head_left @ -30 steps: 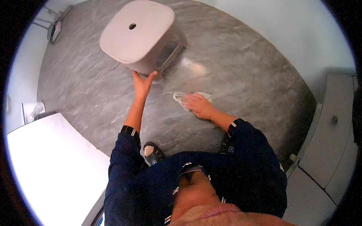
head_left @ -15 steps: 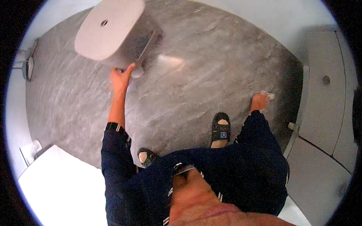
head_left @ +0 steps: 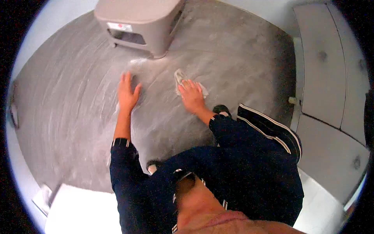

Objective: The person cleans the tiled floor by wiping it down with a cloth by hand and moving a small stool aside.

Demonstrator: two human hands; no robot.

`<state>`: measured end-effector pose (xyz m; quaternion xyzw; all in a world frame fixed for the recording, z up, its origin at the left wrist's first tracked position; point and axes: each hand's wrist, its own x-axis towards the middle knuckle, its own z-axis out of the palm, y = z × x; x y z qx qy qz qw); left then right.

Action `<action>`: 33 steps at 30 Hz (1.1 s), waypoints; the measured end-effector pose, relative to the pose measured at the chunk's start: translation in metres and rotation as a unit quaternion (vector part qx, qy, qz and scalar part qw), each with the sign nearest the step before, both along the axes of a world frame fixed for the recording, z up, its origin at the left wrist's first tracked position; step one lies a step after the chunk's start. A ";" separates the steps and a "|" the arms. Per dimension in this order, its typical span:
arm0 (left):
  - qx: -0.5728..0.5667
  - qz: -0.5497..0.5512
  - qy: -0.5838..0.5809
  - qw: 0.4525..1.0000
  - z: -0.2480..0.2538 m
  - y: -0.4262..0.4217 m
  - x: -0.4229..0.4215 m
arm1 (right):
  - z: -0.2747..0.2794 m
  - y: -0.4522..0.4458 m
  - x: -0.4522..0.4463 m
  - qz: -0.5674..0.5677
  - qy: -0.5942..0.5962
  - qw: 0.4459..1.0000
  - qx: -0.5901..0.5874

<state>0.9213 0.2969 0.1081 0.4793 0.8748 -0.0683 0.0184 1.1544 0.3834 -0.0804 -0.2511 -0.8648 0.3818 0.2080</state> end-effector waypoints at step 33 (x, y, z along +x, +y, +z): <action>0.000 0.039 0.464 0.885 0.119 -0.106 0.080 | 0.098 0.037 -0.109 0.065 0.369 0.917 0.136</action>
